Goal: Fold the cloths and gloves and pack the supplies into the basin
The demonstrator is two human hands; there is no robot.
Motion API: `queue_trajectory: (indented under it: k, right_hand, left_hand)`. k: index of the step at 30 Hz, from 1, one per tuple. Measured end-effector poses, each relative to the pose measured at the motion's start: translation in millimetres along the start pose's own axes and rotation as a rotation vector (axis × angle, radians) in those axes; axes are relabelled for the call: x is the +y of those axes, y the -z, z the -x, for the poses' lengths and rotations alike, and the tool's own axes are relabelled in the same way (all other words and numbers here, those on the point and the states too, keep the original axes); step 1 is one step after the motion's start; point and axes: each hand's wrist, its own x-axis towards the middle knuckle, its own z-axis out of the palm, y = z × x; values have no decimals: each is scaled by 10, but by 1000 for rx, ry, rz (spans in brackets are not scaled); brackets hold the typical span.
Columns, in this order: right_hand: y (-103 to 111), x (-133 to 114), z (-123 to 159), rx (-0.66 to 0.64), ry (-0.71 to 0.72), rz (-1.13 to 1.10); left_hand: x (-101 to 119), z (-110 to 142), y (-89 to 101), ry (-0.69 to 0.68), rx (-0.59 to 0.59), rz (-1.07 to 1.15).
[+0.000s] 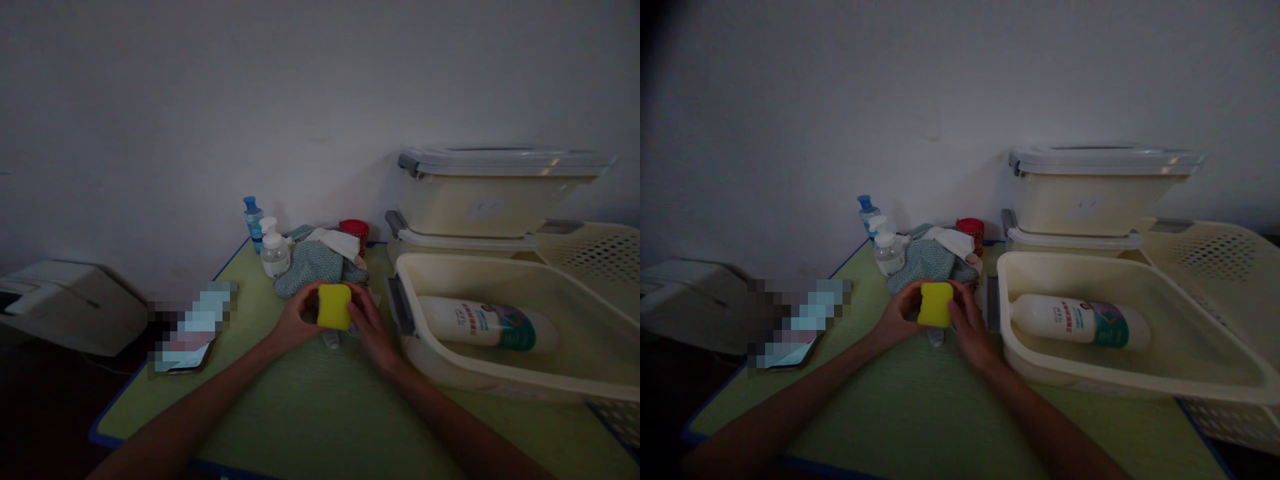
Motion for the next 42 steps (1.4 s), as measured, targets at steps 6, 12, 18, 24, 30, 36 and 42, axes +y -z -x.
queue_trajectory:
  k: [6,12,18,24,30,36,42]
  right_hand:
    - [1,-1,8,-9,-5,8]
    - [-10,-15,-8,-30,1,23]
    - [-19,-65,9,-67,4,52]
    - [-7,-77,14,-90,38,90]
    - [-23,-56,-5,-52,17,-4]
    - [-35,-29,5,14,12,-118]
    - [-47,-78,22,21,-4,-128]
  left_hand:
    - [-18,-10,10,8,34,-19]
    - [-47,-25,54,18,91,-83]
    - [-86,-22,67,33,121,-71]
    - [-84,-9,52,-4,91,-29]
    - [-57,-18,62,40,88,-70]
    - [-33,15,39,-54,29,-182]
    - [13,35,31,-312,188,-484]
